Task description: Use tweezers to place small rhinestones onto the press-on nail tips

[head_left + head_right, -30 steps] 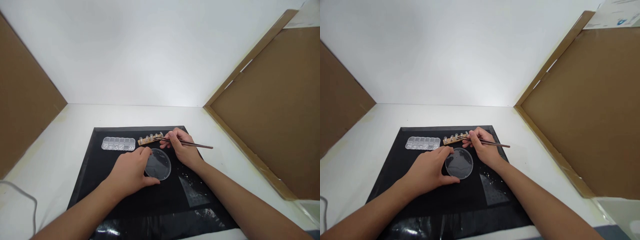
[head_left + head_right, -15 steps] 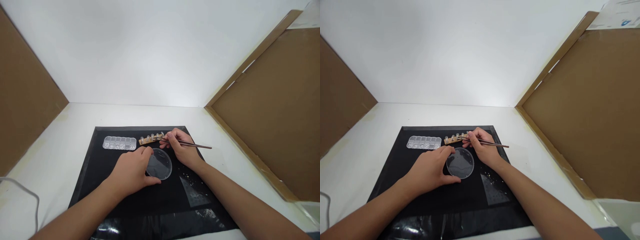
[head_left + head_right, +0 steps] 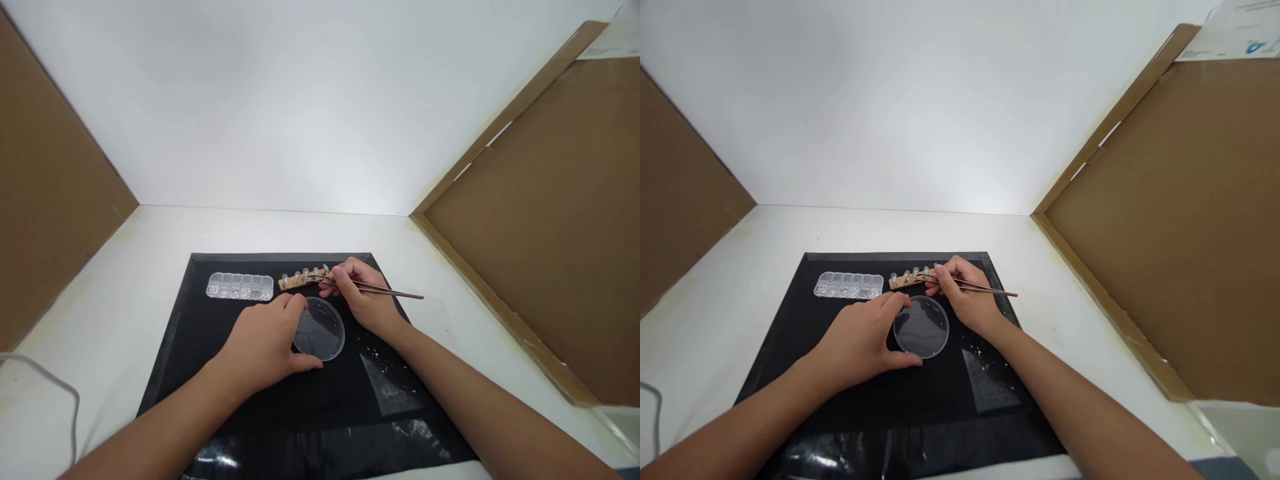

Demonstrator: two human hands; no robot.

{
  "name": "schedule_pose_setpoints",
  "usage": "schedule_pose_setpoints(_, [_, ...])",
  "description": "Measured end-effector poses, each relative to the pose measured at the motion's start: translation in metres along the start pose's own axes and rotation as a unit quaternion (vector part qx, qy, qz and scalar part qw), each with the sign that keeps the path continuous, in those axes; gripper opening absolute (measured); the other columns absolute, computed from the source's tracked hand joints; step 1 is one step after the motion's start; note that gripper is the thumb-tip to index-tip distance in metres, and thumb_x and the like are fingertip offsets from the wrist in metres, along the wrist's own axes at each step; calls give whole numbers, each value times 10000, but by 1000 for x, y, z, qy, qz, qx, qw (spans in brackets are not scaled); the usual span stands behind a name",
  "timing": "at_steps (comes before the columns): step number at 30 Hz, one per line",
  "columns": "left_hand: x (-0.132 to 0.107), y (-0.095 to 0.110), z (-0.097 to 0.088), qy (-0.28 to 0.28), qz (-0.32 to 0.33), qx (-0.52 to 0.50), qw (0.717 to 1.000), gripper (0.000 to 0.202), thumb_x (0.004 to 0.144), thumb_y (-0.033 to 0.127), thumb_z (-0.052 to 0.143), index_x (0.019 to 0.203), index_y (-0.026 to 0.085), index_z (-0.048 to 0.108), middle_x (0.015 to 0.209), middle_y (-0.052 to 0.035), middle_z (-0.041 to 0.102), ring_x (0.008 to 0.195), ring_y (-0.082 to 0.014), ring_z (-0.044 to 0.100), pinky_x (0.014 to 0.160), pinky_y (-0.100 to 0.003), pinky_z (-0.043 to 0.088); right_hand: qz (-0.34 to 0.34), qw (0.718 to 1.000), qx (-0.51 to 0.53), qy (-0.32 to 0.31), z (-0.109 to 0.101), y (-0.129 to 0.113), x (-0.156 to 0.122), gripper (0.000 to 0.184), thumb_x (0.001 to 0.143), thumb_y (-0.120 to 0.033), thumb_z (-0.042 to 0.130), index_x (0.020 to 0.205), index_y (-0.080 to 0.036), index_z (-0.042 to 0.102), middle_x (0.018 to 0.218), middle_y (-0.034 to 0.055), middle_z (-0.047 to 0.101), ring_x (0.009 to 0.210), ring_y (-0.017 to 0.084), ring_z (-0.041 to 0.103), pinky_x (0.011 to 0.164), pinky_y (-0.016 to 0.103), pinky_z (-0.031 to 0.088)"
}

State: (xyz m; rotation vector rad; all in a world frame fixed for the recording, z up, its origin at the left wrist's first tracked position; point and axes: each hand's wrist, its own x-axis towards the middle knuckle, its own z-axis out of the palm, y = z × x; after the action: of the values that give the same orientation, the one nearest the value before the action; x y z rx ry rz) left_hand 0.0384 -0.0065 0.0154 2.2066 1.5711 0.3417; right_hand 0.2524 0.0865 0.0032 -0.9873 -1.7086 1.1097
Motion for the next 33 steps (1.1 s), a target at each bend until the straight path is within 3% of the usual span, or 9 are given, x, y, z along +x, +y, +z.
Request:
schedule_pose_setpoints(12, [0, 0, 0, -2, -3, -1, 1000, 628, 780, 609, 869, 1222, 250, 606, 1289, -72, 726, 1044, -329, 757, 811, -431, 615, -16, 1000, -24, 9, -5, -4, -1, 408, 975, -581, 728, 814, -221, 622, 838, 48, 777, 646, 203, 765, 629, 344, 593])
schedule_pose_setpoints(17, [0, -1, 0, 1, 0, -4, 1000, 658, 787, 615, 864, 1266, 251, 600, 1299, -77, 722, 1057, -332, 756, 834, -440, 617, -91, 994, -41, 46, -16, -9, -6, 388, 1045, -549, 639, 827, -228, 639, 752, 24, 730, 598, 187, 729, 638, 356, 588])
schedule_pose_setpoints(23, [0, 0, 0, -1, -5, -6, 1000, 672, 782, 619, 868, 1277, 247, 606, 1306, -88, 721, 1067, -340, 755, 866, -455, 620, -147, 986, -53, 54, -22, -7, -9, 355, 1087, -479, 584, 843, -229, 649, 786, 17, 688, 554, 162, 709, 566, 334, 562])
schedule_pose_setpoints(28, [-1, -1, 1, 5, -1, -3, 1000, 650, 782, 617, 867, 1256, 247, 618, 1318, -94, 721, 1096, -344, 750, 874, -449, 621, -164, 980, -104, -34, -30, -8, -13, 340, 1115, -420, 521, 863, -232, 651, 774, 16, 693, 559, 161, 724, 543, 315, 567])
schedule_pose_setpoints(33, [-2, -3, 3, 10, 4, 0, 1000, 671, 785, 615, 865, 1283, 242, 616, 1335, -91, 718, 1101, -345, 749, 882, -470, 627, -196, 947, -219, -129, -32, -22, -15, 311, 1110, -328, 494, 862, -217, 645, 697, 1, 707, 569, 142, 707, 568, 278, 527])
